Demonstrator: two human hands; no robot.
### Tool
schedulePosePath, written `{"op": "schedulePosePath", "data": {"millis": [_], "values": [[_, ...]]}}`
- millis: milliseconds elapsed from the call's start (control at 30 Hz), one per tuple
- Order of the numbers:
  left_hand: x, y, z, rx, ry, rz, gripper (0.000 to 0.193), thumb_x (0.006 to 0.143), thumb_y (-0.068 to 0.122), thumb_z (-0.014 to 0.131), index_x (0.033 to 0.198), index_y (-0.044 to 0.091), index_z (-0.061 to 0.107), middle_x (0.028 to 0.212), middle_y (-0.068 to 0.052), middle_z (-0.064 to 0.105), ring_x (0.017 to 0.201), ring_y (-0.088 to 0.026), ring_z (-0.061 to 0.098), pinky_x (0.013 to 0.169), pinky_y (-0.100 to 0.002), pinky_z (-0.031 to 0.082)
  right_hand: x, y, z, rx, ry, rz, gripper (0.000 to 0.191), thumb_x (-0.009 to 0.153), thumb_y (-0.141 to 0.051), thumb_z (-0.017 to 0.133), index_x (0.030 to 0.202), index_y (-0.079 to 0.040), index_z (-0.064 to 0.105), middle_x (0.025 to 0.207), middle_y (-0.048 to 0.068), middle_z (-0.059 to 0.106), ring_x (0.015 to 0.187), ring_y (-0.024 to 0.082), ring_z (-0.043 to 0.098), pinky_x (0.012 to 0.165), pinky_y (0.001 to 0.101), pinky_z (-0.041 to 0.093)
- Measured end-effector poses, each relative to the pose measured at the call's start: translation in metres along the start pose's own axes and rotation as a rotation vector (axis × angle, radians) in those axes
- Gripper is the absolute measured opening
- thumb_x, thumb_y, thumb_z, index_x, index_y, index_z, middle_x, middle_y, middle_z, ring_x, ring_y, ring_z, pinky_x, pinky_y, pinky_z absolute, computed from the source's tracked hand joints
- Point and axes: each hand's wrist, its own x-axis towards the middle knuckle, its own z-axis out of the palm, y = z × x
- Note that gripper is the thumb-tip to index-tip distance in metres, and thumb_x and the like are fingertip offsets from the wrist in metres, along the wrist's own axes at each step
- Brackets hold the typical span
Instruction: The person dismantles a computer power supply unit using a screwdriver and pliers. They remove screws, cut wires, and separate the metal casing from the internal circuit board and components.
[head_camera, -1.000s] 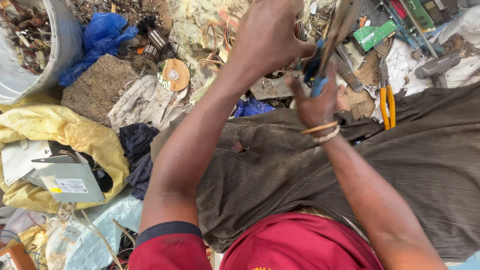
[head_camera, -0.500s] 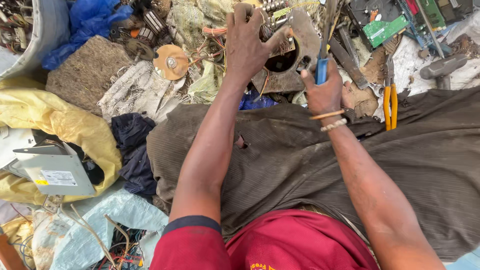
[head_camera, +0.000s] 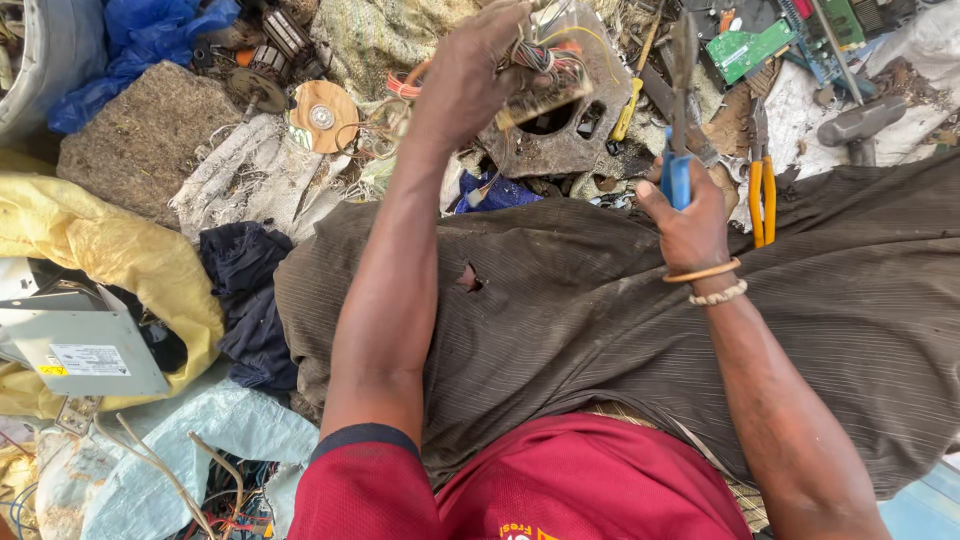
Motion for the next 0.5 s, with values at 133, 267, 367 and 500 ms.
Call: {"op": "schedulePosePath", "data": {"millis": [133, 267, 367, 500], "values": [[-0.005, 0.023, -0.034, -0.13, -0.067, 0.053, 0.048, 0.089, 0.023, 0.086, 0.13, 0.01, 0.065, 0.104, -0.007, 0.076, 0.096, -0.023, 0.074, 0.081, -0.045, 0.061, -0.014, -0.016, -0.012, -0.003, -0.036, -0.05, 0.04, 0.096, -0.024, 0.079, 0.125, -0.001, 0.063, 0.128, 0.008, 0.071, 0.107, 0.014, 0.069, 0.094, 0.0309, 0.057], [-0.003, 0.03, -0.032, -0.471, -0.221, -0.345, 0.052, 0.084, 0.04, 0.08, 0.128, 0.016, 0.065, 0.113, -0.005, 0.073, 0.088, -0.018, 0.077, 0.078, -0.038, 0.062, -0.019, -0.037, -0.033, -0.384, -0.045, -0.191, 0.068, 0.099, -0.039, 0.08, 0.145, 0.004, 0.054, 0.13, 0.025, 0.066, 0.115, 0.028, 0.065, 0.098, 0.0417, 0.053], [-0.003, 0.025, -0.009, -0.488, -0.027, -0.251, 0.056, 0.086, 0.05, 0.081, 0.122, 0.01, 0.067, 0.107, -0.012, 0.074, 0.091, -0.021, 0.072, 0.08, -0.038, 0.06, -0.018, -0.053, -0.048, -0.719, -0.05, -0.304, 0.073, 0.105, -0.05, 0.078, 0.145, 0.006, 0.055, 0.125, 0.027, 0.064, 0.114, 0.038, 0.064, 0.099, 0.0497, 0.052], [-0.006, 0.014, 0.017, -0.427, 0.227, -0.152, 0.054, 0.089, 0.057, 0.077, 0.11, 0.007, 0.068, 0.094, -0.007, 0.077, 0.084, -0.014, 0.074, 0.078, -0.035, 0.058, -0.013, -0.073, -0.076, -1.025, -0.097, -0.387, 0.074, 0.095, -0.049, 0.078, 0.147, 0.0, 0.059, 0.115, 0.023, 0.065, 0.104, 0.037, 0.064, 0.087, 0.0511, 0.053]]}}
